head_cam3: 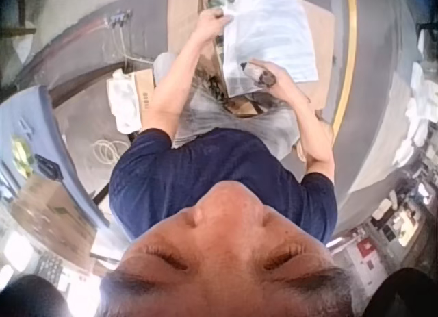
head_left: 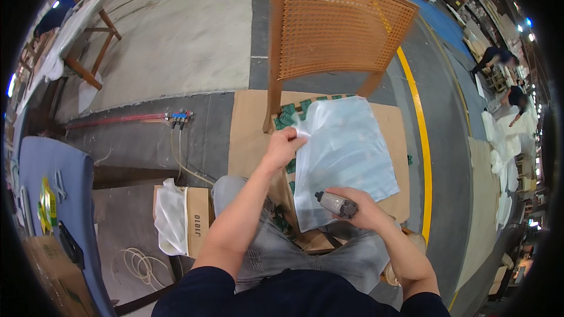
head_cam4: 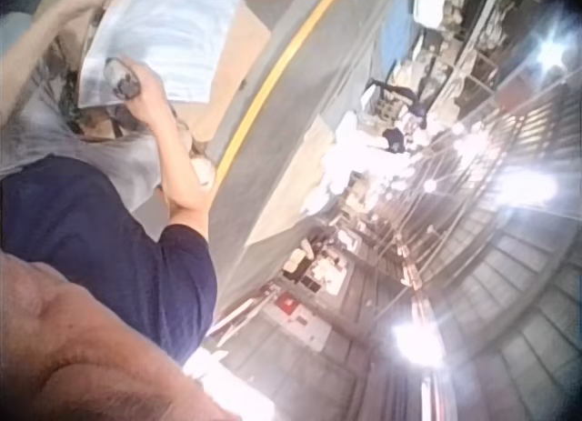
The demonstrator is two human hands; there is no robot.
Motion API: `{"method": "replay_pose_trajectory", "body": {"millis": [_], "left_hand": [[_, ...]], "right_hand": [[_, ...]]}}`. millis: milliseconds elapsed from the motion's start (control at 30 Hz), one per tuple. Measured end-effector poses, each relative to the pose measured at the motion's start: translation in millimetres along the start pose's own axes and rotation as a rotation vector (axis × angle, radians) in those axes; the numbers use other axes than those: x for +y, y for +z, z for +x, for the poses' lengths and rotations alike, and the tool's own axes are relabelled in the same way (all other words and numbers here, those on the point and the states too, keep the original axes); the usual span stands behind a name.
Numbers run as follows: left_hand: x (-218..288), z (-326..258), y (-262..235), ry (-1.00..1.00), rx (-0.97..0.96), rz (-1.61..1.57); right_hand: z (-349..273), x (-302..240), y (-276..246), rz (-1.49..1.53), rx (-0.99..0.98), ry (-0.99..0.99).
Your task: The person sits on the floor and staples a white protective sheet onto the underside of a wooden chair seat. They then move the chair, wipe the frame, and begin attaching green webbing straps to the seat frame using a staple gun.
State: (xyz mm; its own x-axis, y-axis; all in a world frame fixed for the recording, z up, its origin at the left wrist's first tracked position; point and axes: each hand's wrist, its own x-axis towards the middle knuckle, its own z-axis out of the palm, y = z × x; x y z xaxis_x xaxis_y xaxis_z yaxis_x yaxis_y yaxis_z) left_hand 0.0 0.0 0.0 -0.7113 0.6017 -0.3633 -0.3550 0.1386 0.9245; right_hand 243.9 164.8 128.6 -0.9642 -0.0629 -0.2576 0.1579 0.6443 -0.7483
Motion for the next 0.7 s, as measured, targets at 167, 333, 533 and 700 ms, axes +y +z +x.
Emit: {"method": "replay_pose_trajectory", "body": {"millis": [167,333,533,700], "left_hand": [[2.4,16.9,-42.0,-0.058,-0.087,-0.190],[-11.9,8.9,-24.7,-0.225,0.361,0.008],[-30.4,-11.2,-1.7,-0.132,0.475,0.450],[-36.3,-15.7,23.0,-0.083,0.361,0.694]], "right_hand": [[-7.7,0.8,-11.5,0.029,0.090,-0.026],[-18.9,5.9,-12.2,-0.004,0.074,0.086],[-10.4,9.9,-11.5,-0.019,0.076,0.091],[-10.7,5.9,-17.0,0.011,0.087,0.112]]}}
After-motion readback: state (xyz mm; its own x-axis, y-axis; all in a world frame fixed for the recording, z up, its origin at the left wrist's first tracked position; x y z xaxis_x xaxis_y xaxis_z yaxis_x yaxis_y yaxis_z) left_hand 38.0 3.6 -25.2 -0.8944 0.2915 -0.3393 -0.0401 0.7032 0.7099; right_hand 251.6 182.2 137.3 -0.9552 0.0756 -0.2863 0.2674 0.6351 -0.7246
